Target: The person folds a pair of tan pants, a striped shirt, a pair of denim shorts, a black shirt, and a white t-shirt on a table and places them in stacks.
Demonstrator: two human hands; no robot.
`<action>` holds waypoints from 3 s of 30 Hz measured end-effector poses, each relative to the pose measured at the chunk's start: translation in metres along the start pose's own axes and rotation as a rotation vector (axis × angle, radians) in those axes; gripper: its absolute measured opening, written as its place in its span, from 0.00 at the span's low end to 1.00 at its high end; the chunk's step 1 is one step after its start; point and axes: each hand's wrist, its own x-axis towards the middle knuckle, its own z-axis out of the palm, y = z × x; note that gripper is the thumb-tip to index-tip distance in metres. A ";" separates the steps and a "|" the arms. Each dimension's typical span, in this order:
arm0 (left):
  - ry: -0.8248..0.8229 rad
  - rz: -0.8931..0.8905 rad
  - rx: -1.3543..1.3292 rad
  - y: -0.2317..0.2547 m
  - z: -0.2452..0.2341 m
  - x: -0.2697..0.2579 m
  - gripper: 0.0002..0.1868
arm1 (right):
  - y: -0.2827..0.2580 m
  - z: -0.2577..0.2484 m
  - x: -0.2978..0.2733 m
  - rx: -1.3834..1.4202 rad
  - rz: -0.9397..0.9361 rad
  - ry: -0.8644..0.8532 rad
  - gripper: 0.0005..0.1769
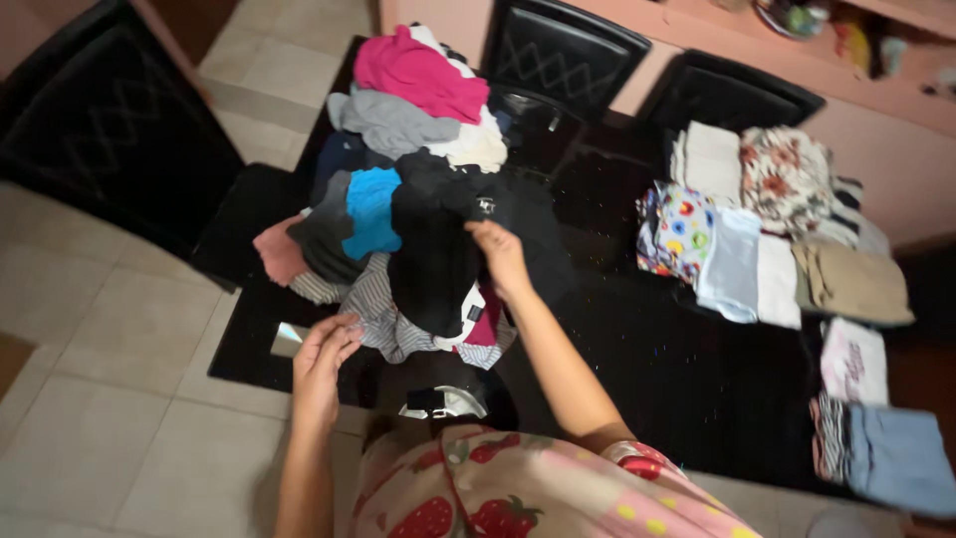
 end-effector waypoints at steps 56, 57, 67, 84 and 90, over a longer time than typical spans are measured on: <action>-0.737 0.417 0.665 -0.129 0.355 -0.075 0.14 | -0.198 -0.295 -0.386 -0.522 -0.097 0.947 0.06; -0.743 0.219 0.589 -0.138 0.359 -0.072 0.14 | -0.192 -0.303 -0.386 -0.490 -0.119 0.930 0.05; -0.740 -0.054 0.247 -0.188 0.393 -0.015 0.16 | -0.132 -0.370 -0.356 -0.695 -0.190 0.711 0.15; -0.469 -0.803 0.270 -0.349 0.418 0.000 0.15 | -0.063 -0.468 -0.298 0.671 0.264 0.403 0.17; -0.364 -0.812 -0.244 -0.307 0.400 0.006 0.16 | -0.060 -0.433 -0.272 0.850 0.328 0.115 0.19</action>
